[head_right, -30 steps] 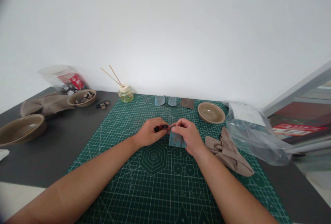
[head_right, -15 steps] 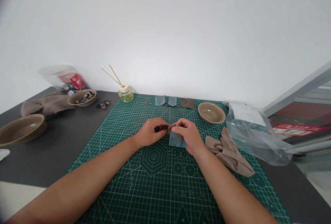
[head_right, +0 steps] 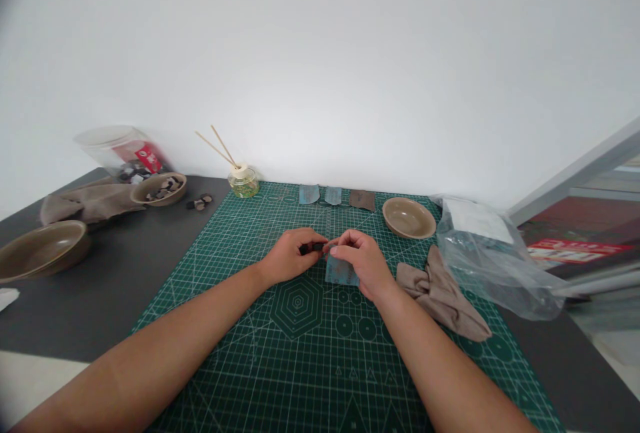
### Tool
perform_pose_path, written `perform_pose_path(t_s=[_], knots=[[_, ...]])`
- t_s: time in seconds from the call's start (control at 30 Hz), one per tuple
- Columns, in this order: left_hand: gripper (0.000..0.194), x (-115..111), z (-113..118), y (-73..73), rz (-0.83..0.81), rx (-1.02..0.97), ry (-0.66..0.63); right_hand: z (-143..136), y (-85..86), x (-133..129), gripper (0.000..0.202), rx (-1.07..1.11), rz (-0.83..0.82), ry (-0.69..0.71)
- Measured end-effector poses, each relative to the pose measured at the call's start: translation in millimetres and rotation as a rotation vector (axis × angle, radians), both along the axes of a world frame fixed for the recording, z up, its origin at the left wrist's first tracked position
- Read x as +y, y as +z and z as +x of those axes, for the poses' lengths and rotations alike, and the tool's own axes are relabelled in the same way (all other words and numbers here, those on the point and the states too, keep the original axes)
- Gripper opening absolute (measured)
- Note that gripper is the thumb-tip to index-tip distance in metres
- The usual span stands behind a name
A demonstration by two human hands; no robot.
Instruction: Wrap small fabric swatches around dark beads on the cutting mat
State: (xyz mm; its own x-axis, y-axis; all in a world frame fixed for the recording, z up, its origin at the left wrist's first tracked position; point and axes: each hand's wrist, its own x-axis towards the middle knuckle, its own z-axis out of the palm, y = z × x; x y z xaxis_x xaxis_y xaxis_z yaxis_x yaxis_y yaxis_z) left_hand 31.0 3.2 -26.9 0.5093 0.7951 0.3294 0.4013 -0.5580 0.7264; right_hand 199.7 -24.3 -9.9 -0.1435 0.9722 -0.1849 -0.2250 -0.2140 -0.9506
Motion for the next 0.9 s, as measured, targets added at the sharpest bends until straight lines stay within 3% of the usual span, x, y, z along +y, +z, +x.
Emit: perform_pose_path(t_s=[0.37,0.77,0.9], knots=[[0.018,-2.5,1.8,0.4,-0.119,-0.075,0.063,-0.6,1.1,0.0,0.019,-0.018,-0.012,-0.002],[0.011,-2.5,1.1,0.4,-0.095,-0.066,0.069,-0.6,-1.1,0.8,0.019,-0.043,-0.005,0.005],[0.009,-3.2,1.2,2.2,-0.092,-0.064,0.075,-0.2,-3.2,1.3,0.018,-0.145,0.053,-0.002]])
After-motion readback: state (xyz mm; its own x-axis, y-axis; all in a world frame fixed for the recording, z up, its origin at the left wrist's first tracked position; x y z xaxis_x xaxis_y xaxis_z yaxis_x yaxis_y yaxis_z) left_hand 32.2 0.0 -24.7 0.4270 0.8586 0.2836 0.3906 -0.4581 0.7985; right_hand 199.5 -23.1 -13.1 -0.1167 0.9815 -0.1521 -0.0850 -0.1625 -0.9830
